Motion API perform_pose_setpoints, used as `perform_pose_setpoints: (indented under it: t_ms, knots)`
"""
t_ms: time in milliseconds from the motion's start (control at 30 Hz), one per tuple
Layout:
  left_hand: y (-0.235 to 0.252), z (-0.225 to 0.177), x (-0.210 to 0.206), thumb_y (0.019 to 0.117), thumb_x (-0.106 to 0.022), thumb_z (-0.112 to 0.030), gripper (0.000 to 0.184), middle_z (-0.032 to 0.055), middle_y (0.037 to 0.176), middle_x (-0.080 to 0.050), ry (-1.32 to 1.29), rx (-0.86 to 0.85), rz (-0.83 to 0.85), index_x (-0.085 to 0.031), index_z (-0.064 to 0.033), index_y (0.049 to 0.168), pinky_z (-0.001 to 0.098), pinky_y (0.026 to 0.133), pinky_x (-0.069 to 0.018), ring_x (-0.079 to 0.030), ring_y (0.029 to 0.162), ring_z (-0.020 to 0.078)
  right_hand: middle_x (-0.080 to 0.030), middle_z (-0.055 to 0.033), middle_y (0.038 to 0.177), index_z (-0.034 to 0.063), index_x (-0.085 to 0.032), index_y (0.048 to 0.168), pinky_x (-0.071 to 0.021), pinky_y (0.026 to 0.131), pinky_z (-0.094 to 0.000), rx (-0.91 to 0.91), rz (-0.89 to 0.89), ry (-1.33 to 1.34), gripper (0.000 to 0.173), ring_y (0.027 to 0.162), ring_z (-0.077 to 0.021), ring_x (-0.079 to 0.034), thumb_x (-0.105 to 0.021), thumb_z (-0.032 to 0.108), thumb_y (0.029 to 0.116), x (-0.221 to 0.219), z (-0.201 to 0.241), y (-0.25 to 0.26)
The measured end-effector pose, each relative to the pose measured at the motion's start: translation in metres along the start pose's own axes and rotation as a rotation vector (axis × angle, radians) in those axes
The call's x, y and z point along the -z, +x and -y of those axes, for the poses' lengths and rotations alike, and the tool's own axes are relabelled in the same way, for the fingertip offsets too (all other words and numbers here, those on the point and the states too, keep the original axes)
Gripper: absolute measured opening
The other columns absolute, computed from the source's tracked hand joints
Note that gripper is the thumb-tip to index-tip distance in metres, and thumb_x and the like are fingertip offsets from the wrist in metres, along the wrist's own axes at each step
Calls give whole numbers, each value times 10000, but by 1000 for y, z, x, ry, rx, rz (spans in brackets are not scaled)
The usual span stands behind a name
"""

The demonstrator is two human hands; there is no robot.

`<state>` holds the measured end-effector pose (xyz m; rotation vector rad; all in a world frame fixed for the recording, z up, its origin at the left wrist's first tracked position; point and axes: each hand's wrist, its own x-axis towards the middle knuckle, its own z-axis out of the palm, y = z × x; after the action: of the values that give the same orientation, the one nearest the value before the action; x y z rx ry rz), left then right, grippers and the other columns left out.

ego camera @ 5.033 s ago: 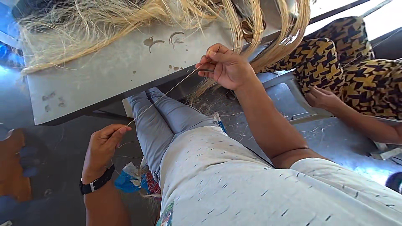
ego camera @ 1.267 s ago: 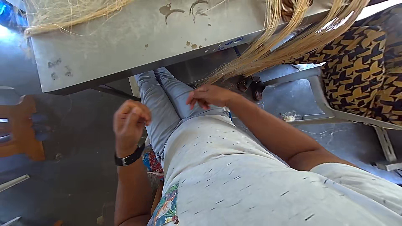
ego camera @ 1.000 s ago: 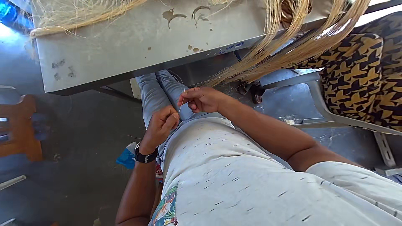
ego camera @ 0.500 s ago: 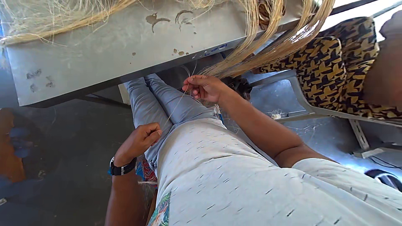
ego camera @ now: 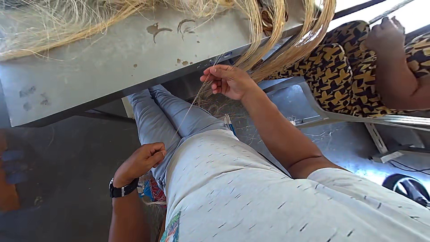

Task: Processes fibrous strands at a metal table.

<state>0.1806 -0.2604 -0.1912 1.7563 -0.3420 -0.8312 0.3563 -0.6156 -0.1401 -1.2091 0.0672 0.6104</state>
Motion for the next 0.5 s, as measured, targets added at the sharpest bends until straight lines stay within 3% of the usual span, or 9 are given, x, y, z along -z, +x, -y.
perform_pose_setpoints:
  t_ms: [167, 367, 500]
  knots:
    - [2, 4, 0, 1044, -481, -235, 259, -69, 680, -577, -41, -15, 18, -610, -146, 838, 185, 520, -434, -527, 569, 16, -753, -101, 978, 25, -662, 1128, -588, 594, -225, 28, 58, 66, 285, 688, -107, -702, -425, 184, 1117, -6, 5, -5]
    - [4, 10, 0, 1040, -492, -235, 251, -69, 665, -575, -82, -22, 22, -604, -148, 833, 180, 513, -430, -529, 558, 20, -688, -46, 885, 37, -681, 1096, -570, 600, -224, 92, 113, 80, 252, 654, -90, -639, -463, 162, 1099, -11, 6, -7]
    - [6, 15, -1, 1040, -486, -232, 251, -66, 671, -576, -102, -11, 34, -602, -147, 835, 180, 518, -437, -535, 565, 19, -730, -76, 925, 26, -696, 1067, -584, 603, -225, 118, 84, 119, 213, 667, -95, -671, -502, 115, 1079, -12, 7, -8]
